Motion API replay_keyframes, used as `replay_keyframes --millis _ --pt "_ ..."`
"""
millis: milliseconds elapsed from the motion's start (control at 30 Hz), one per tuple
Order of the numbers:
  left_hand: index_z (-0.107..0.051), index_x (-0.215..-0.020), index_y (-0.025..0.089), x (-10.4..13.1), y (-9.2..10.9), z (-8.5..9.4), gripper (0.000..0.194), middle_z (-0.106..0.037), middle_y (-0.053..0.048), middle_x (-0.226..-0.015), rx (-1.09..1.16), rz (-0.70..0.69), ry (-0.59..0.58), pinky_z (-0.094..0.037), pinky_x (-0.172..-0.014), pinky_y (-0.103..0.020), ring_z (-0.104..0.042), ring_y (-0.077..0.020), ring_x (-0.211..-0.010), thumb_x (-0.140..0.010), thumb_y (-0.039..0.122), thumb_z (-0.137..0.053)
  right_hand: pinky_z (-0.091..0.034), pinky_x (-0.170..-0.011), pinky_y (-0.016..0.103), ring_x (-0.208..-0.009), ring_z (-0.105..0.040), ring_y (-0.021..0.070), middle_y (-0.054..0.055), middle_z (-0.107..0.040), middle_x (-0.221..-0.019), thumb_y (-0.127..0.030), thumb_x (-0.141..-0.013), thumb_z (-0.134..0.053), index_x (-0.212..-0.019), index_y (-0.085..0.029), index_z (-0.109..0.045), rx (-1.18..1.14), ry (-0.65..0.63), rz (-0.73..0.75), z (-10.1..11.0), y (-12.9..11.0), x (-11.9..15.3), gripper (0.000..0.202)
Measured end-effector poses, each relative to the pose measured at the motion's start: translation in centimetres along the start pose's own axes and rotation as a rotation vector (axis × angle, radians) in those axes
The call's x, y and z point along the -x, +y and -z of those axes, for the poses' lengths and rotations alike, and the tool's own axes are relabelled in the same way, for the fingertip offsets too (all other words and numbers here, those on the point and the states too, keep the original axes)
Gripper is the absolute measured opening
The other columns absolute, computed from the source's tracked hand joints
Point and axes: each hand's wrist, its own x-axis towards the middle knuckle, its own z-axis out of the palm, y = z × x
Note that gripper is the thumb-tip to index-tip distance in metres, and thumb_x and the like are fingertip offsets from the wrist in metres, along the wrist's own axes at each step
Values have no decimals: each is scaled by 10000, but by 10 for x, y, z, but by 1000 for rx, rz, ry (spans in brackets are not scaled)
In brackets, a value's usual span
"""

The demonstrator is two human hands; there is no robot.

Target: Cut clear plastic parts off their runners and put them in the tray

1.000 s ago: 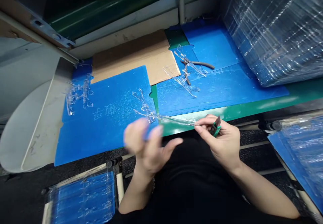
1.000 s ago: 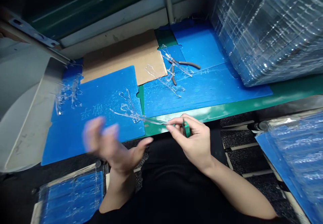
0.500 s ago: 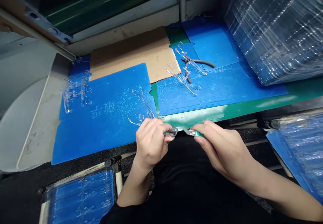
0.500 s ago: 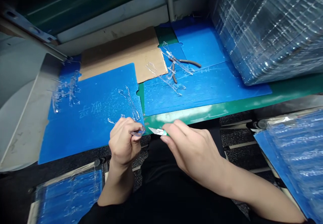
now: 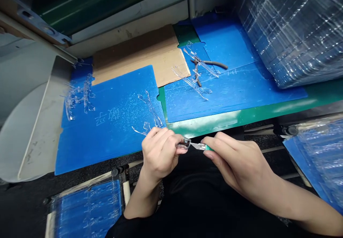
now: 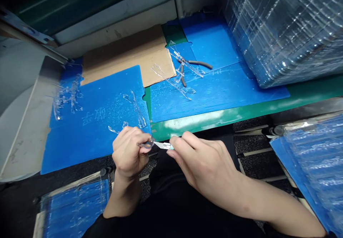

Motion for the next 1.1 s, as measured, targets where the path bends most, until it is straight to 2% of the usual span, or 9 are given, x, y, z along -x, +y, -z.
replay_keyframes --millis 267,433,533,667,767,867,933,1000,1100 --pt "-597 -938 185 -2 0 -1 290 -625 -21 -715 57 25 -52 -326 -649 -334 -482 -154 -606 -1153 350 -493 -361 -555 338 -601 -549 140 6 -627 -799 -301 -1185 -445 -1106 -191 -681 164 54 17 0 4 1 273" --pt "-605 -953 183 -3 10 1 309 -605 -3 -693 176 31 -114 -332 -670 -336 -480 -146 -600 -1157 384 -487 -344 -540 344 -609 -608 156 29 -695 -832 -312 -1173 -485 -1093 -190 -709 262 116 -32 1 23 -4 267" --pt "-623 -1021 176 -9 21 -2 301 -639 -9 -733 194 13 -211 -329 -658 -347 -512 -153 -615 -1158 402 -479 -416 -587 327 -697 -682 188 59 -737 -900 -298 -1163 -501 -1124 -187 -715 210 144 -89 6 34 -6 244" --pt "-590 -826 201 -20 39 -25 394 -602 -2 -663 127 -185 -347 -326 -598 -361 -546 -169 -597 -1086 496 -571 -546 -768 303 -849 -748 201 59 -788 -1011 -238 -1095 -642 -1176 -199 -707 -123 181 -124 13 36 -9 110" --pt "-631 -762 195 -25 56 -51 417 -630 -59 -652 153 -421 -440 -404 -591 -387 -590 -230 -593 -1008 515 -525 -579 -855 275 -925 -780 189 32 -822 -1103 -204 -1011 -772 -1189 -215 -741 -371 103 -165 10 35 -9 180" --pt "-681 -747 166 -27 76 -70 355 -639 -104 -619 209 -596 -590 -430 -528 -424 -585 -275 -516 -899 446 -524 -565 -947 292 -1037 -792 210 46 -836 -1147 -213 -1011 -783 -1162 -212 -780 -420 31 -261 4 36 -1 151" --pt "-670 -704 176 -27 91 -76 292 -611 -99 -579 232 -672 -691 -442 -507 -431 -578 -281 -488 -846 408 -563 -548 -906 292 -994 -789 217 57 -835 -1062 -254 -1026 -776 -1083 -190 -784 -371 5 -362 4 37 12 85" --pt "-658 -682 187 -27 104 -84 234 -608 -97 -583 250 -741 -764 -471 -529 -439 -599 -291 -514 -818 366 -593 -515 -803 273 -885 -764 204 40 -802 -928 -318 -1038 -765 -977 -182 -756 -329 -31 -448 8 41 29 149" --pt "-716 -782 171 -29 122 -108 219 -724 -125 -759 318 -852 -747 -550 -693 -468 -698 -316 -710 -884 320 -592 -463 -713 238 -764 -689 151 -22 -710 -785 -395 -1063 -730 -896 -196 -686 -325 -7 -503 21 58 65 263"
